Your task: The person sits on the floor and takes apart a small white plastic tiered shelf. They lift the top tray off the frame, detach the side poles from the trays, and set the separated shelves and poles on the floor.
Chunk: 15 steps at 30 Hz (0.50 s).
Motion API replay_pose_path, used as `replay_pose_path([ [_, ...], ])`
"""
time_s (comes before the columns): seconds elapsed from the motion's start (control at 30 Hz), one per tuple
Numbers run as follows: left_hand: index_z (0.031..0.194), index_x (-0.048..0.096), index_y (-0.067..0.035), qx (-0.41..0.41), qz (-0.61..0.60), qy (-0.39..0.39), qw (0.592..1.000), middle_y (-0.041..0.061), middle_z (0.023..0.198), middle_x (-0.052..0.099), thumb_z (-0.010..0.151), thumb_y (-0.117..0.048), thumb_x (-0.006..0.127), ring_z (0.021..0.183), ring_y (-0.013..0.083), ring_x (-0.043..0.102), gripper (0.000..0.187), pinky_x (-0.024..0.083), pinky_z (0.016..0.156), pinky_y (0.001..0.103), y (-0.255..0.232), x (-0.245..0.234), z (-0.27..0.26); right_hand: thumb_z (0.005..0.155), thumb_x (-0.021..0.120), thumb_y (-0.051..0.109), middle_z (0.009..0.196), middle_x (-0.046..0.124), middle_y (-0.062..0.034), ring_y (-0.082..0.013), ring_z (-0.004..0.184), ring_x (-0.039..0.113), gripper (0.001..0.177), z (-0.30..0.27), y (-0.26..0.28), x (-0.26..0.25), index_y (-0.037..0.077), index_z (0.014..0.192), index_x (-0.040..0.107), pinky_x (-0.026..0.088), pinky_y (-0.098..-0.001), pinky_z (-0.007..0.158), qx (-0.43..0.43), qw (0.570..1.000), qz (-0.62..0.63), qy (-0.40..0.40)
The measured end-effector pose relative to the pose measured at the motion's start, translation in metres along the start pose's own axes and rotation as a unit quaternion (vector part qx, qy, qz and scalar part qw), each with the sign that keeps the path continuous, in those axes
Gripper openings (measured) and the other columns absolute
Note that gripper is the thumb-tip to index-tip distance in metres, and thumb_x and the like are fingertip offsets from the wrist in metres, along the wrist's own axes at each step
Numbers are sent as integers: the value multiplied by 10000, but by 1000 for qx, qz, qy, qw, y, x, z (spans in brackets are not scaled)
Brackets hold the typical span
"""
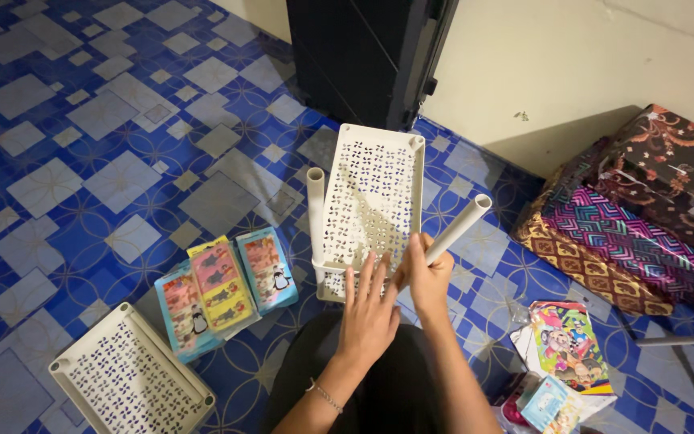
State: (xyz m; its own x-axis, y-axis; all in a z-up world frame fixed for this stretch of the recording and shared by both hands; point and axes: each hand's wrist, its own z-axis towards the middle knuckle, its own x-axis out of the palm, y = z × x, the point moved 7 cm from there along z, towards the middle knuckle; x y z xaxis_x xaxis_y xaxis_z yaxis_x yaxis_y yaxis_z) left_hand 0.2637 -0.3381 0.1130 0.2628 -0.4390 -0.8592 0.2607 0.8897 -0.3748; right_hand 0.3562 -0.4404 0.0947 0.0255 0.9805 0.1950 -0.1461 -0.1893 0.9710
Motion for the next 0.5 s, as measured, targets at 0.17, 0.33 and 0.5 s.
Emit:
replay_pose_path([
  [0.17, 1435, 507, -66, -2, -6, -5, 1000, 160, 1613, 334, 833, -134, 704, 1542, 361, 187, 636, 116, 1223, 620, 1, -1, -1, 1101, 607, 215, 628, 485, 28, -65, 532, 450, 357, 15, -10, -5, 75, 790, 501, 356, -228, 476, 11, 984, 78, 158],
  [0.33, 1452, 490, -60, -1, 12, -3, 1000, 154, 1612, 332, 833, -128, 695, 1540, 356, 187, 656, 134, 1217, 620, 1, -1, -1, 980, 669, 122, 969, 610, -39, -130, 873, 603, 273, -10, 4, -16, 46, 1192, 516, 509, -282, 785, -91, 995, 0, 26],
  [0.5, 1478, 452, -71, -3, 39, -2, 999, 150, 1638, 330, 856, -126, 672, 1560, 348, 191, 663, 140, 1237, 615, 2, 2, -3, 983, 686, 8, 1225, 581, -76, -170, 1157, 568, 435, -46, 32, -22, 44, 1354, 460, 470, -342, 1047, -169, 982, -4, -87],
])
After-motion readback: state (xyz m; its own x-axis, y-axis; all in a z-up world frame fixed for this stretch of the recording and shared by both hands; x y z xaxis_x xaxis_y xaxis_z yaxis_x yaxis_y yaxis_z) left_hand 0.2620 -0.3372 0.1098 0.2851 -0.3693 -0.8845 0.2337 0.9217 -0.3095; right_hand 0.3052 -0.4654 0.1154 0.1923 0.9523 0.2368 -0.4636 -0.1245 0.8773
